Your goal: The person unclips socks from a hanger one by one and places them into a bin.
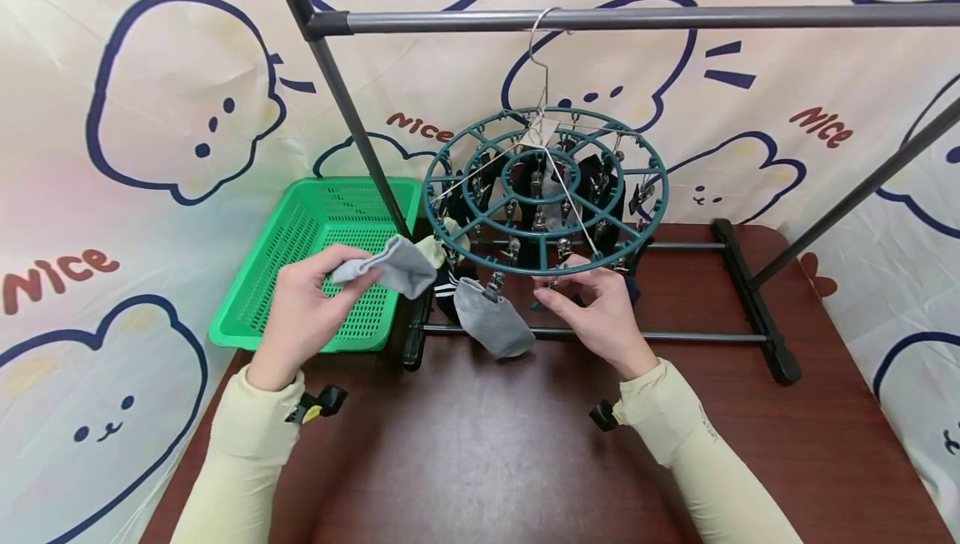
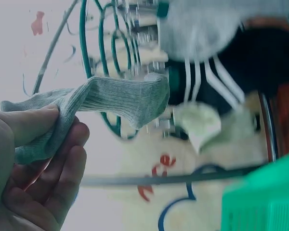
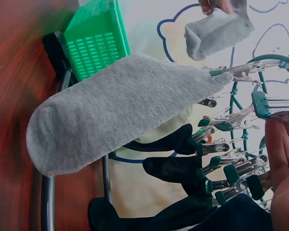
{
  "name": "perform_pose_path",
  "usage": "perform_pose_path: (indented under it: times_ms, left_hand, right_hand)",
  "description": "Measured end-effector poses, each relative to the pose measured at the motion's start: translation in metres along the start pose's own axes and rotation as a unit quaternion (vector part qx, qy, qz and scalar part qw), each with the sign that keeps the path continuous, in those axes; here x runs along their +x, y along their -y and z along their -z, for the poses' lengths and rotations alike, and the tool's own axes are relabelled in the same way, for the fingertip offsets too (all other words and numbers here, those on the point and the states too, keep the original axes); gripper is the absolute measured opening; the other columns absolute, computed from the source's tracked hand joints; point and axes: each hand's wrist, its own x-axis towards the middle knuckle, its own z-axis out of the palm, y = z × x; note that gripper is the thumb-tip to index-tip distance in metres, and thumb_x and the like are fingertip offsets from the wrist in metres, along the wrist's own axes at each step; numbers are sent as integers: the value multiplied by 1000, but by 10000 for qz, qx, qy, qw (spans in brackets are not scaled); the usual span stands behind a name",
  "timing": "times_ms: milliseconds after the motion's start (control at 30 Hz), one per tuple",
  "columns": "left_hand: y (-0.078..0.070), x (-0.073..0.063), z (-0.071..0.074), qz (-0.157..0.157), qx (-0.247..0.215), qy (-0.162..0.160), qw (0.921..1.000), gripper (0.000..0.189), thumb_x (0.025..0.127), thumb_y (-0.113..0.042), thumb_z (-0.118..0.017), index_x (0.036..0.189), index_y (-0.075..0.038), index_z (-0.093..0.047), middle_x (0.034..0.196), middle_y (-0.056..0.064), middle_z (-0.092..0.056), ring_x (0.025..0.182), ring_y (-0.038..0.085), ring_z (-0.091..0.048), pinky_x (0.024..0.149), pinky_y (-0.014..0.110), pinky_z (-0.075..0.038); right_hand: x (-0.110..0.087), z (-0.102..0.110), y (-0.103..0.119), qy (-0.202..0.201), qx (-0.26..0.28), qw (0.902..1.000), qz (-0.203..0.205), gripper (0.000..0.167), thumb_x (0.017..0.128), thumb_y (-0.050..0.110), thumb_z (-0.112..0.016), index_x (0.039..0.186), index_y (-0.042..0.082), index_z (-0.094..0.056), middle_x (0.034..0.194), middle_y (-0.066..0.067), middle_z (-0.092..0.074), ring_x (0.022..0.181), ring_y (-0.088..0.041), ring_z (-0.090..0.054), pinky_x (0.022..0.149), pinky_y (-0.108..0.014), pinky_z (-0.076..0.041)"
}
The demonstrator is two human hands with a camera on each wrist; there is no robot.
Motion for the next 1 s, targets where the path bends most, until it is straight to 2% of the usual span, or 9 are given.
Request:
perform_pose_path:
  times_ms: [133, 300, 500, 600, 767, 1000]
  left_hand:
    - [16, 3, 9, 409, 14, -235, 9989, 16, 89, -8, -82, 104, -12, -78, 89, -1, -71, 74, 4, -52, 66, 22, -41]
    - [38, 2, 17, 1002, 76, -303, 9945, 13, 92, -14, -80, 105, -13, -78, 91, -6, -68, 79, 7, -52, 69, 20, -40]
    - [63, -5, 23, 1312, 303, -232, 9906, 11, 95, -17, -77, 103, -10, -75, 86, -10, -63, 70, 9, -46, 63, 24, -35]
    - [71, -8, 25, 1391, 430, -163, 9892, 10, 96, -16, -76, 103, -9, -74, 86, -5, -62, 68, 10, -44, 61, 25, -34]
    - [81, -12, 26, 1549, 602, 48, 9861, 14, 98, -18, -74, 105, -7, -74, 93, 6, -68, 73, 8, -50, 64, 20, -37]
    - [97, -23, 29, 1838, 937, 508, 9772, 18, 100, -24, -71, 109, -8, -73, 94, 12, -70, 68, 10, -49, 58, 23, -38]
  right_hand:
    - [-1, 2, 0, -33, 29, 10000, 10, 14, 91, -3, -75, 103, 3, -80, 94, -1, -71, 83, -13, -63, 73, -25, -53]
    - [-2, 4, -1, -134, 64, 9999, 67, 13, 90, -6, -75, 101, -1, -77, 95, -1, -74, 84, -11, -66, 75, -23, -53]
    - [-2, 8, -4, -202, 51, 9998, 67, 10, 90, -3, -77, 100, -2, -77, 93, 1, -73, 83, -11, -65, 72, -23, -52]
    - [-1, 10, -5, -224, 16, 9997, 67, 9, 90, -2, -76, 99, -3, -77, 91, 2, -71, 79, -10, -63, 68, -23, -50]
    - [-1, 13, -6, -343, -66, 9994, 89, 9, 89, -7, -75, 98, -6, -76, 85, 6, -67, 71, -10, -60, 64, -23, -47]
    - [-1, 17, -7, -406, -137, 9991, 68, 10, 88, -8, -76, 98, -7, -75, 83, 6, -65, 74, -12, -56, 63, -25, -46]
